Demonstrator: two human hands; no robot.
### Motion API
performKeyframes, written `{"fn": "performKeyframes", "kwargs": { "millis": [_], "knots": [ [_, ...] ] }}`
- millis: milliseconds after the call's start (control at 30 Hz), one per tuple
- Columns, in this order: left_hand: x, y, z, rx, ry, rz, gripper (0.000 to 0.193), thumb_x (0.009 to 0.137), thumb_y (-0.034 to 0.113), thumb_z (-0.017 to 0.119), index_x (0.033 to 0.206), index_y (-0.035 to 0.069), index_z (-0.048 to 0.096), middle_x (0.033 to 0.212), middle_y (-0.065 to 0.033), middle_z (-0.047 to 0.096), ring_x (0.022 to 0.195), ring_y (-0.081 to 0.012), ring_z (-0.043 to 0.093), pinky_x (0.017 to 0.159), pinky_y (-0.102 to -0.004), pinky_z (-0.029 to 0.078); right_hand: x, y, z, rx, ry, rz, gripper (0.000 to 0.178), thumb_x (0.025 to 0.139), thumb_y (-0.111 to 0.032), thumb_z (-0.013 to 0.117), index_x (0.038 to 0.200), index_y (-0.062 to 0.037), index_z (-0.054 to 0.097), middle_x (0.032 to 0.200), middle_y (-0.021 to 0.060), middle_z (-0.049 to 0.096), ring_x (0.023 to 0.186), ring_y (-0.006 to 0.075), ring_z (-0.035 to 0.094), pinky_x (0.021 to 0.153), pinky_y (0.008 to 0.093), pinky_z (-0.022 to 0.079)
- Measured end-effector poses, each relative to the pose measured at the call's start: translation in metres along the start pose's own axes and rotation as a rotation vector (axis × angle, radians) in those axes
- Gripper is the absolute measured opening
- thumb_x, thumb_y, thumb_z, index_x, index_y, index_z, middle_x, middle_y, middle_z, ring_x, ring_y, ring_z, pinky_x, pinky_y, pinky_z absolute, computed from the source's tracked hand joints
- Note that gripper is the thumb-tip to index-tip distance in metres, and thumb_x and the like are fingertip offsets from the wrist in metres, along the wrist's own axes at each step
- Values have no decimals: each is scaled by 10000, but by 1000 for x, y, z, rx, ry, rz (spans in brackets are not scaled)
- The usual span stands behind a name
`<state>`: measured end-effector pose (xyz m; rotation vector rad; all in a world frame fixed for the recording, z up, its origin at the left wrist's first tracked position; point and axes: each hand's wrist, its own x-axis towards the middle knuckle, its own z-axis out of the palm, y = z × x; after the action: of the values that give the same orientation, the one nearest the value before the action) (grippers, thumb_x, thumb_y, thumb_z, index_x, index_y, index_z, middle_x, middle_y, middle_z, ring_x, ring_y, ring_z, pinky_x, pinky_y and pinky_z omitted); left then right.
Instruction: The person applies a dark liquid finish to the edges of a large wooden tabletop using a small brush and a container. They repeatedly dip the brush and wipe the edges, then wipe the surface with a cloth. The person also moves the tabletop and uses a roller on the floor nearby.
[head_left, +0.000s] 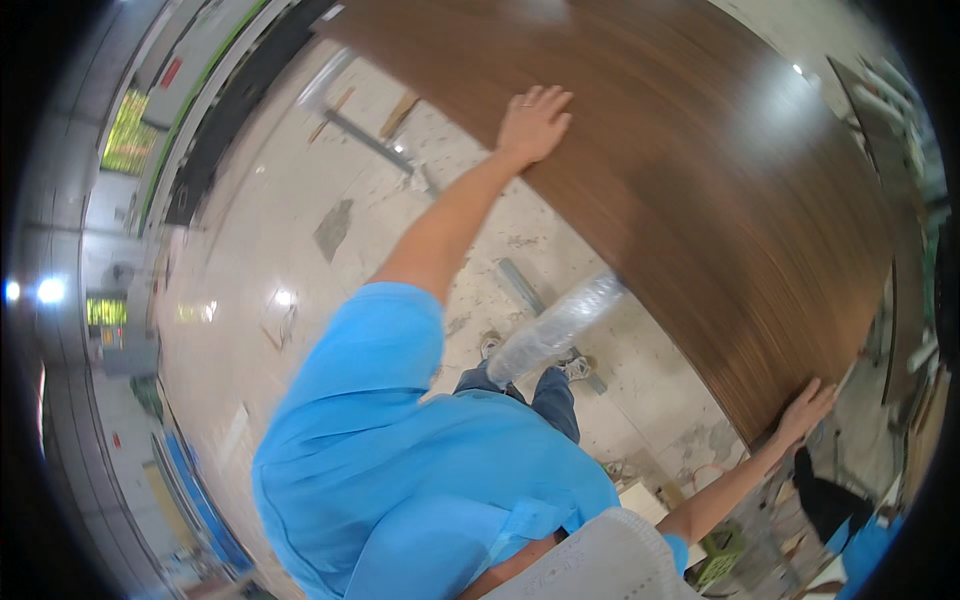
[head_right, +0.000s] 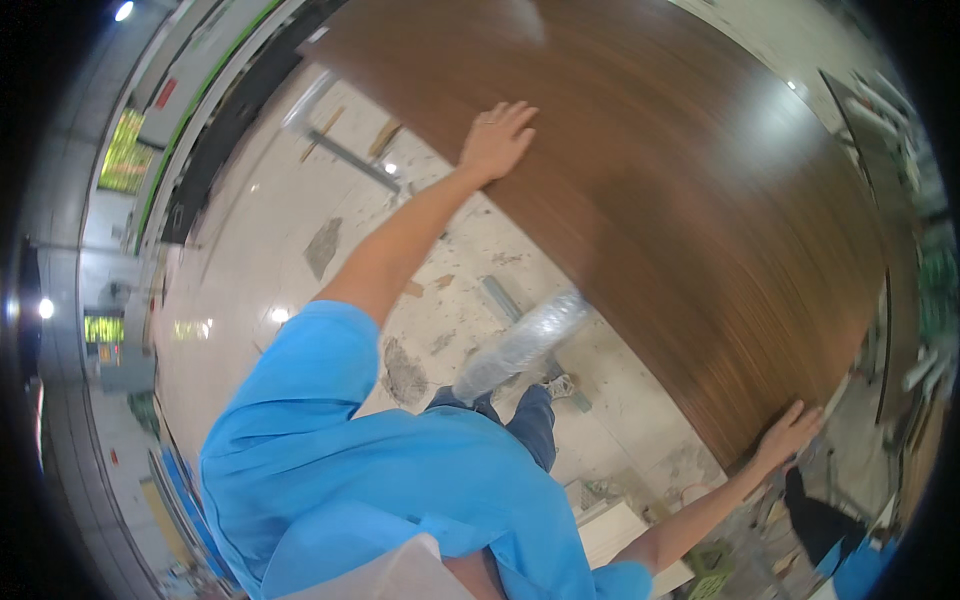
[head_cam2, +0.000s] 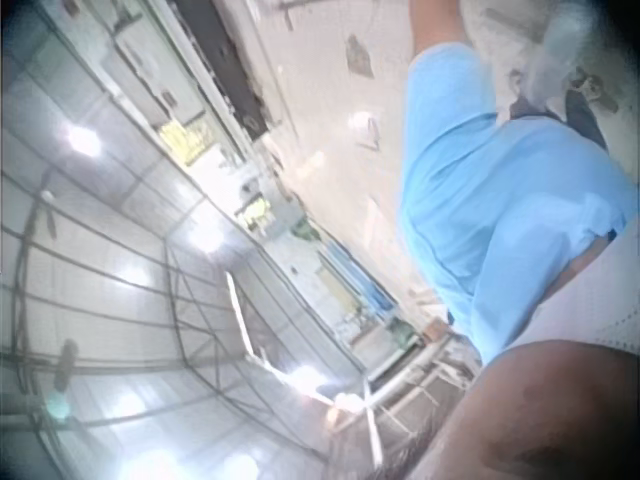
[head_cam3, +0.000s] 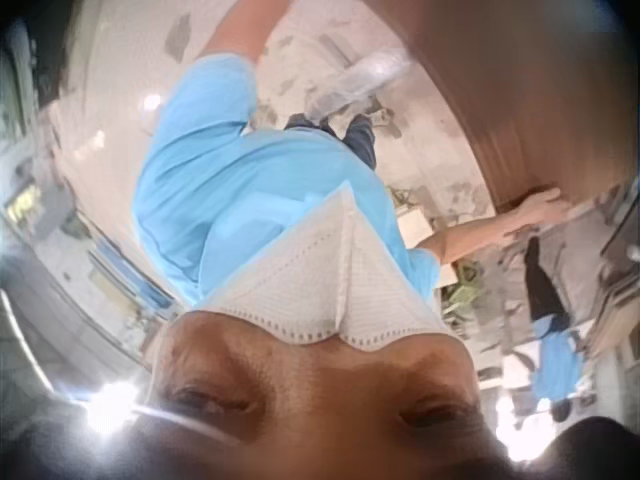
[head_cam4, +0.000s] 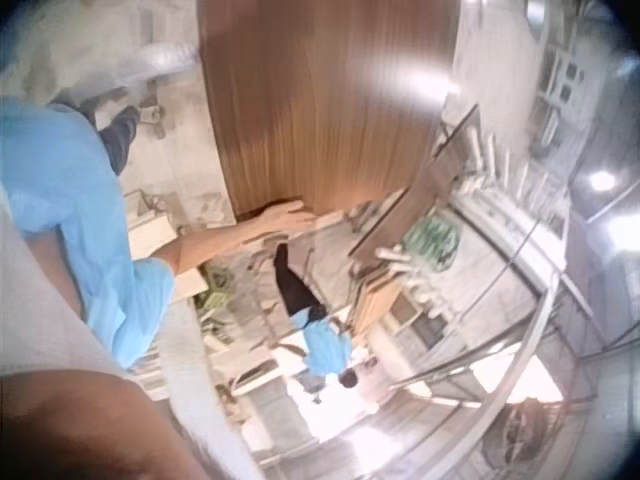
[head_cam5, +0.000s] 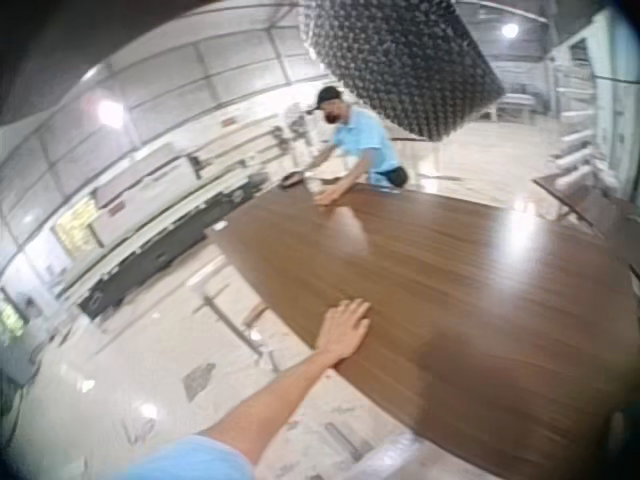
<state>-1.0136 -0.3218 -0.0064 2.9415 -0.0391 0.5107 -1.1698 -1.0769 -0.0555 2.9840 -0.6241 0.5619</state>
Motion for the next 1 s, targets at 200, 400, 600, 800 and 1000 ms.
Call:
{"fn": "performKeyframes", "kwargs": {
  "millis": [200, 400, 600, 800, 1000],
  "knots": [
    [-51, 35, 12, -37, 13, -96, 630, 1105, 458, 428, 1602, 71, 446, 1686, -176, 401, 1568, -405, 328, 1289, -569, 236, -39, -157, -18, 1, -211, -151, 725, 1135, -590, 321, 1691, -124, 320, 1736, 223, 288, 1580, 446, 296, 1280, 551, 276],
    [-187, 45, 4, -318, -3, 222, 606, 1076, 411, 536, 1571, 67, 476, 1640, -207, 438, 1549, -400, 345, 1297, -550, 243, -87, -258, -36, 8, -247, -226, 769, 1122, -615, 333, 1691, -99, 308, 1734, 243, 278, 1584, 465, 272, 1291, 556, 242],
    [-471, -59, 35, -643, -711, -174, 553, 1047, 429, 581, 1471, 75, 592, 1348, -212, 661, 1236, -417, 619, 1090, -519, 472, -132, -391, -42, 17, -262, -358, 797, 1123, -609, 326, 1692, -54, 278, 1743, 255, 246, 1600, 458, 235, 1302, 551, 207],
    [-813, -226, -17, -360, -1084, -1035, 566, 982, 497, 606, 1114, -27, 776, 1187, -313, 734, 1137, -468, 705, 991, -554, 540, -167, -555, -57, 111, -219, -571, 836, 1111, -620, 352, 1678, -10, 278, 1731, 266, 265, 1606, 442, 230, 1310, 536, 189],
    [-932, -314, -82, -290, -352, -1697, 363, 1007, 366, 620, 915, 30, 720, 804, -128, 702, 712, -266, 695, 663, -415, 564, -186, -664, -69, 125, -227, -688, 901, 1095, -643, 375, 1658, 53, 268, 1726, 278, 266, 1611, 443, 219, 1316, 524, 184]
  ]
}}
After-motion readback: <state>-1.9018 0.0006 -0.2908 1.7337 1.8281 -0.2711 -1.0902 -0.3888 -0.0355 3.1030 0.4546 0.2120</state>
